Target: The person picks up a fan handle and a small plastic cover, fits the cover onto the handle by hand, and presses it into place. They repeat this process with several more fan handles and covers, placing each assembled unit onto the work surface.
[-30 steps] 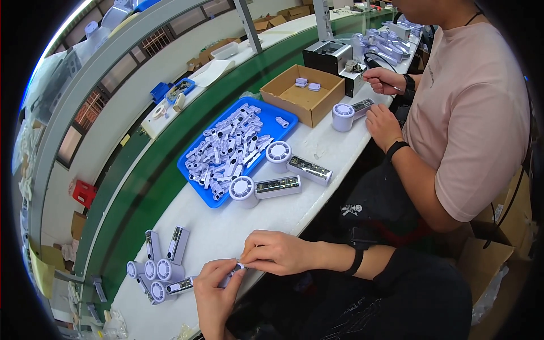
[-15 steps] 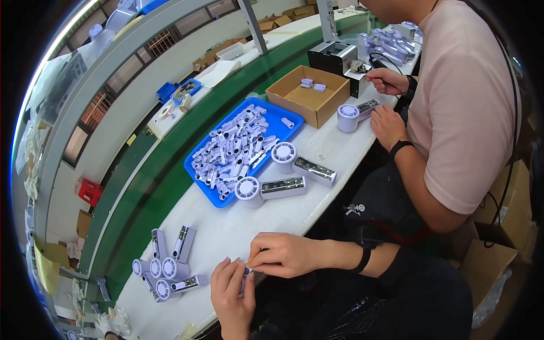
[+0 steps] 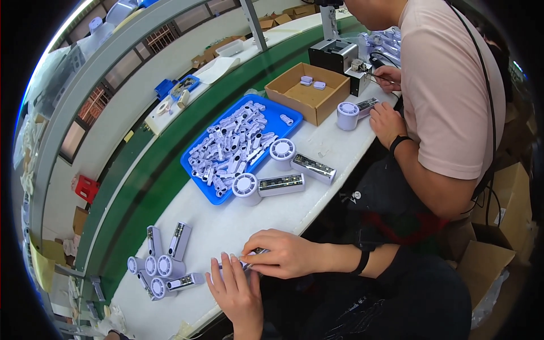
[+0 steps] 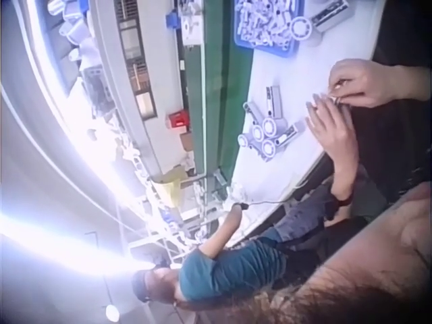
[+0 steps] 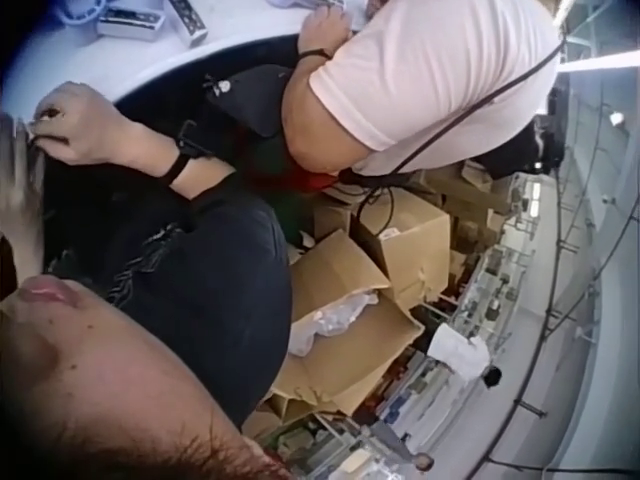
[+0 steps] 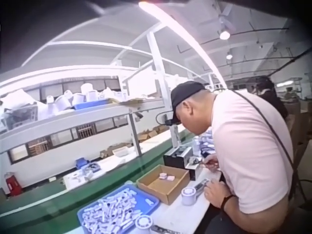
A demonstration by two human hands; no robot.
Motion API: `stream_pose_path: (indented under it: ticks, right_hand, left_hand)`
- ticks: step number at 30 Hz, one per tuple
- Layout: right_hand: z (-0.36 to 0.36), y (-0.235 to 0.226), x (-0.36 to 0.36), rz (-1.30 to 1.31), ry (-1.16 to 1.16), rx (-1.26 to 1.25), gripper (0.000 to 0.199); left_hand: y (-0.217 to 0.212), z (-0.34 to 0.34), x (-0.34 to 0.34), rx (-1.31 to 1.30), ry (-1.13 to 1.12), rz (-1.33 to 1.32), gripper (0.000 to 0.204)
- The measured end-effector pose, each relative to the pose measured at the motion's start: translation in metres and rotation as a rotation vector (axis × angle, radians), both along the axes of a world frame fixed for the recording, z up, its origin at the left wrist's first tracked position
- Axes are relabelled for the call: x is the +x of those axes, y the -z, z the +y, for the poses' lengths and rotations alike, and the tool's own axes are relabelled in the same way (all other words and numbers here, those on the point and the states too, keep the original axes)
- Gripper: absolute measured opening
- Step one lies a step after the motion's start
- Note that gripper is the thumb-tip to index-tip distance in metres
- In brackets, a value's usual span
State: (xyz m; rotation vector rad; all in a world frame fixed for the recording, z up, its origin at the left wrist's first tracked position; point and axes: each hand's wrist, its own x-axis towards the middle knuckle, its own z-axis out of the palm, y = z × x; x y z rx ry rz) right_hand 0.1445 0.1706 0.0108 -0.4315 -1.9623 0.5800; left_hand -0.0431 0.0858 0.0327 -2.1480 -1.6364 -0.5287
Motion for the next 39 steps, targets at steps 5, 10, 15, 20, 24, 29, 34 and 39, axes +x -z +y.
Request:
stream_pose_path:
  ticks: [5,10,15,20,24,29,34,39]
  right_hand:
    - [0.003,-0.002,0.003,-0.098,0.047,0.046,0.041]
    - [0.0,0.004,0.005,-0.028,0.08,0.06,0.047]
    - [-0.007,-0.006,0.011,-0.19,0.139,0.127,0.052]
    - [-0.018,-0.018,0.01,-0.39,0.272,0.128,0.052]
    - [-0.025,-0.027,0.006,-0.527,0.346,0.19,0.049]
    - [-0.021,-0.03,0.003,-0.585,0.384,0.217,0.046]
    - [-0.023,-0.031,0.002,-0.581,0.4,0.191,0.043]
    - [-0.014,-0.024,0.004,-0.469,0.308,0.152,0.041]
  left_hand:
    - [-0.002,0.012,-0.006,0.001,0.036,0.034,0.05]
    - [0.0,0.005,0.001,-0.003,0.059,-0.06,0.051]
    - [0.004,0.006,0.004,0.068,0.041,-0.071,0.048]
    - [0.002,0.008,-0.004,0.079,0.077,-0.062,0.038]
    - [-0.005,0.005,-0.003,0.059,0.087,-0.082,0.039]
    - [-0.031,0.009,0.006,0.063,0.148,-0.093,0.039]
    - [-0.026,0.007,0.004,0.014,0.136,-0.154,0.038]
    - [-0.026,0.011,-0.001,-0.002,0.148,-0.136,0.037]
